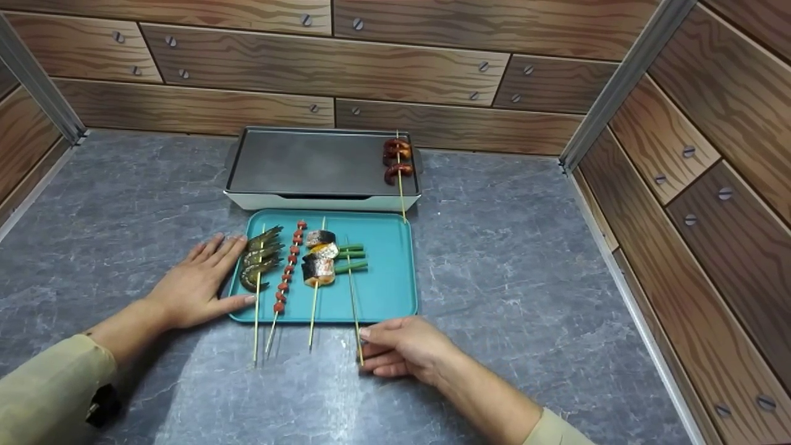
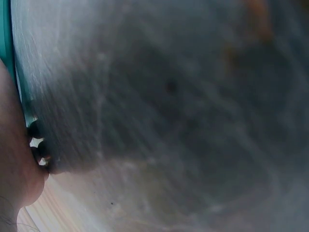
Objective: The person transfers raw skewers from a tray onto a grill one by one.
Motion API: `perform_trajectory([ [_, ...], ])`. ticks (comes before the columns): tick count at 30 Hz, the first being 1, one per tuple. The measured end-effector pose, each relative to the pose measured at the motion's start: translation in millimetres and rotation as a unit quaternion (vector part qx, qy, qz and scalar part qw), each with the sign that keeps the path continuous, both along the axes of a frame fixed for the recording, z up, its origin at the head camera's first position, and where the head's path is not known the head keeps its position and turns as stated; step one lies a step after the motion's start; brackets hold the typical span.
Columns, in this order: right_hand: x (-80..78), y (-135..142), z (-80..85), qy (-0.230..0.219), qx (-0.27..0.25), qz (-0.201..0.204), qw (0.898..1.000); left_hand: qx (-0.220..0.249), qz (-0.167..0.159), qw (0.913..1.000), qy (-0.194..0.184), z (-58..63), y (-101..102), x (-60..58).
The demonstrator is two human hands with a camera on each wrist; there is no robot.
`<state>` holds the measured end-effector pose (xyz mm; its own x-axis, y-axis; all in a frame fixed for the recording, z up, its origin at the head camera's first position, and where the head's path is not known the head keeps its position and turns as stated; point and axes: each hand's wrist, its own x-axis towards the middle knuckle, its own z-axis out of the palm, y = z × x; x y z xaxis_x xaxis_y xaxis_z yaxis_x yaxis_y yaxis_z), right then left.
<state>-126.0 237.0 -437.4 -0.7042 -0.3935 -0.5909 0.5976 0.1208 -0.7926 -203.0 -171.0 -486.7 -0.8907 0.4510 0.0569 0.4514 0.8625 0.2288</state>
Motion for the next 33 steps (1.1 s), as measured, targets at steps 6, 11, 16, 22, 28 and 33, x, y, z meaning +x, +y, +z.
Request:
perform_trajectory([
  [6,-0.1,-4.0,-2.2,-0.003,-0.002,0.004,1.0,-0.002,0.0,1.0,-0.005,0.0,0.0,0.9],
  [11,-0.1,-7.2,-4.5,-0.008,-0.001,0.01,1.0,-0.009,0.0,0.9999,-0.007,0.2,0.3,1.0],
  [16,-1.1,-8.9,-4.3,-0.013,-0.003,0.013,1.0,-0.013,0.001,0.9999,-0.008,-0.2,-0.3,0.2],
  [22,-2.1,-9.7,-4.0,-0.017,-0.008,0.014,1.0,-0.009,0.002,0.9999,-0.006,-0.5,-0.6,-0.3],
  [28,-1.5,-10.8,-5.2,-0.016,-0.012,0.014,1.0,0.002,-0.002,1.0,-0.005,-1.7,-0.7,-0.8],
  [33,-1.7,-11.6,-6.1,-0.017,-0.012,0.013,1.0,-0.007,0.003,0.9998,-0.016,-2.2,-1.1,-1.7],
])
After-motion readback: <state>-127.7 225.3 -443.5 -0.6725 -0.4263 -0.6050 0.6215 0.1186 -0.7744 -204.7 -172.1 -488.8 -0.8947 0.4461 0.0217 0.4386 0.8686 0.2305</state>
